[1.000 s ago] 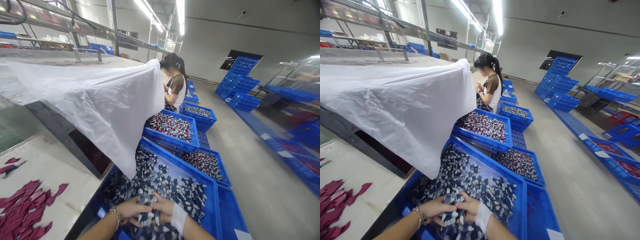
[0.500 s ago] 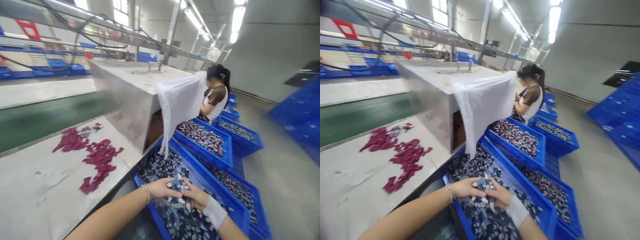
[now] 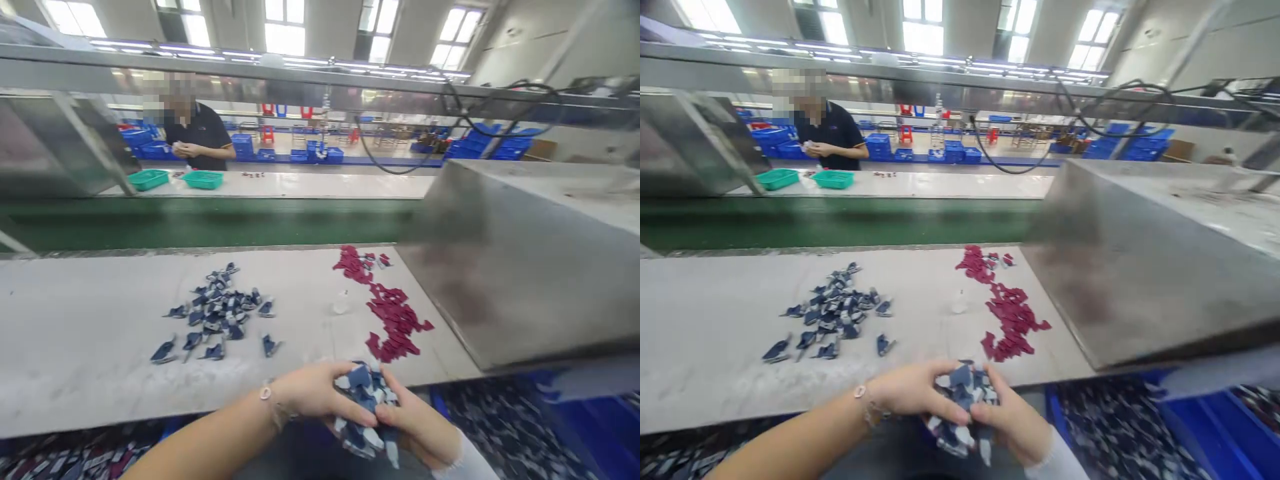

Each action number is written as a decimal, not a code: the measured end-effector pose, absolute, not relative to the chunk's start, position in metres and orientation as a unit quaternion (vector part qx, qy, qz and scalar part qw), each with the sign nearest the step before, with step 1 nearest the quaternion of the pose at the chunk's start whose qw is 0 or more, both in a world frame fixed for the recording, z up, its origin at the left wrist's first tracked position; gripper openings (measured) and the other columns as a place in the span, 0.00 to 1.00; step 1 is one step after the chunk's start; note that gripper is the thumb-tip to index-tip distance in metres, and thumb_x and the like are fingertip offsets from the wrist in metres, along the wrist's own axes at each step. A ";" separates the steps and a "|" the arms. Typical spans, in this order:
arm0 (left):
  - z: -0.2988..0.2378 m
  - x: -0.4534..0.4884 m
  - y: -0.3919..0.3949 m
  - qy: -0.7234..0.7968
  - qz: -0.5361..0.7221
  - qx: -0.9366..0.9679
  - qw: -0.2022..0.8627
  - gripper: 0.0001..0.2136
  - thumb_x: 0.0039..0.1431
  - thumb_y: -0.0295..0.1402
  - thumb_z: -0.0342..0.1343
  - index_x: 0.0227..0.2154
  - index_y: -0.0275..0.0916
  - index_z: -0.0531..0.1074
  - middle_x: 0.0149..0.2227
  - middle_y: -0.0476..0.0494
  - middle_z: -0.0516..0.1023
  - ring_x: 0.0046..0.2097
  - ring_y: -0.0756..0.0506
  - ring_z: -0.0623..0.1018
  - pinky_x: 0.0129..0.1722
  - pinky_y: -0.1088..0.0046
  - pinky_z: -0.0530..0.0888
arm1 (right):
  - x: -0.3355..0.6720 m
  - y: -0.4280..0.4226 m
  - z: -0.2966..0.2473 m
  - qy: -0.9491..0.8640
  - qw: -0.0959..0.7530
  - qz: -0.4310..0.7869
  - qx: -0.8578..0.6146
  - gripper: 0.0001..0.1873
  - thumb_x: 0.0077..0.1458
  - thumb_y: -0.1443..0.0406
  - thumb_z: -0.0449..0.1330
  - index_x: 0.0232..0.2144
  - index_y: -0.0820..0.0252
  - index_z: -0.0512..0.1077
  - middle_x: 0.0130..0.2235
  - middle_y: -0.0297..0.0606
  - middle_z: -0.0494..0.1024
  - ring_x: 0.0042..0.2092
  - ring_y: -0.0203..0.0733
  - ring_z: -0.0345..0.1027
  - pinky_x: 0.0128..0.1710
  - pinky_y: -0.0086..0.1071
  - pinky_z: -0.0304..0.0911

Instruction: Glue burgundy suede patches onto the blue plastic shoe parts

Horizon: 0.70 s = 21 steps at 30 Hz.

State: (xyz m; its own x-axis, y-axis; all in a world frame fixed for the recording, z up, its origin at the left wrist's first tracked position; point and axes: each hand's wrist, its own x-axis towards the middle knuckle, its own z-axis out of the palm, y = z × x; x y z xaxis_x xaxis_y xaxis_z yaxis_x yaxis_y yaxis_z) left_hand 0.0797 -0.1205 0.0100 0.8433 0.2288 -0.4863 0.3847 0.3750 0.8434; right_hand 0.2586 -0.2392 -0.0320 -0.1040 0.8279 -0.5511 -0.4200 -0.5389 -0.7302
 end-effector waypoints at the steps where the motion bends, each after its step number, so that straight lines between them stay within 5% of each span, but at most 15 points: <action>1: 0.019 0.050 -0.103 0.299 -0.023 0.564 0.769 0.33 0.38 0.42 0.74 0.51 0.44 0.75 0.43 0.46 0.82 0.41 0.43 0.81 0.41 0.70 0.77 | 0.239 -0.209 -0.030 -0.222 0.416 0.733 -0.491 0.62 0.33 0.52 0.78 0.65 0.51 0.52 0.45 0.41 0.79 0.37 0.48 0.77 0.39 0.40 0.70; 3: 0.033 -0.004 -0.070 0.354 0.022 0.576 0.737 0.34 0.43 0.42 0.72 0.56 0.46 0.72 0.48 0.46 0.81 0.44 0.42 0.80 0.40 0.72 0.76 | 0.200 -0.147 -0.027 -0.261 0.375 0.762 -0.460 0.46 0.44 0.59 0.75 0.62 0.54 0.59 0.45 0.40 0.78 0.38 0.45 0.76 0.38 0.39 0.72; 4: 0.037 -0.027 -0.055 0.386 0.037 0.580 0.717 0.36 0.43 0.42 0.71 0.58 0.46 0.70 0.48 0.45 0.81 0.43 0.42 0.80 0.36 0.74 0.76 | 0.182 -0.117 -0.026 -0.278 0.355 0.771 -0.449 0.31 0.56 0.60 0.67 0.59 0.57 0.63 0.46 0.40 0.77 0.39 0.43 0.75 0.36 0.38 0.73; 6: 0.041 -0.065 -0.026 0.438 0.060 0.586 0.680 0.36 0.47 0.44 0.69 0.60 0.44 0.67 0.44 0.44 0.82 0.35 0.45 0.80 0.27 0.77 0.72 | 0.147 -0.061 -0.023 -0.307 0.316 0.785 -0.436 0.19 0.64 0.61 0.61 0.55 0.60 0.67 0.46 0.40 0.75 0.38 0.40 0.74 0.35 0.36 0.73; 10: 0.041 -0.112 0.016 0.511 0.105 0.602 0.605 0.34 0.52 0.49 0.63 0.61 0.43 0.67 0.47 0.42 0.81 0.33 0.47 0.78 0.24 0.79 0.70 | 0.096 0.015 -0.016 -0.335 0.268 0.792 -0.435 0.18 0.64 0.62 0.61 0.54 0.60 0.68 0.50 0.42 0.74 0.44 0.44 0.74 0.41 0.41 0.74; 15: 0.033 -0.135 0.032 0.613 0.150 0.643 0.433 0.35 0.58 0.54 0.55 0.65 0.46 0.61 0.66 0.38 0.64 0.49 0.38 0.78 0.42 0.69 0.77 | 0.075 0.037 -0.003 -0.336 0.283 0.766 -0.469 0.22 0.64 0.59 0.60 0.57 0.59 0.66 0.56 0.44 0.71 0.50 0.48 0.71 0.46 0.47 0.72; 18: 0.015 -0.132 0.024 0.656 0.158 0.670 0.309 0.32 0.63 0.50 0.50 0.67 0.46 0.56 0.70 0.38 0.55 0.63 0.32 0.67 0.58 0.56 0.68 | 0.073 0.035 0.002 -0.351 0.283 0.744 -0.492 0.24 0.64 0.58 0.60 0.59 0.58 0.64 0.58 0.45 0.69 0.51 0.50 0.70 0.47 0.48 0.72; 21: -0.011 -0.120 0.012 0.682 0.149 0.683 0.214 0.29 0.66 0.48 0.46 0.68 0.48 0.55 0.72 0.39 0.48 0.71 0.29 0.51 0.64 0.42 0.55 | 0.070 0.035 0.001 -0.393 0.268 0.713 -0.515 0.25 0.63 0.59 0.61 0.60 0.57 0.63 0.59 0.46 0.67 0.52 0.51 0.70 0.47 0.48 0.72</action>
State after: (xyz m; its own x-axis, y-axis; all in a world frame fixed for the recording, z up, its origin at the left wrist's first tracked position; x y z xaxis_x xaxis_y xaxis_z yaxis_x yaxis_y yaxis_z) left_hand -0.1205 0.0118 -0.0106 0.0246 0.9958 -0.0882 0.8685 0.0224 0.4952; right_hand 0.0697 0.0354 0.0014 -0.3265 0.7870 -0.5235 0.0226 -0.5472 -0.8367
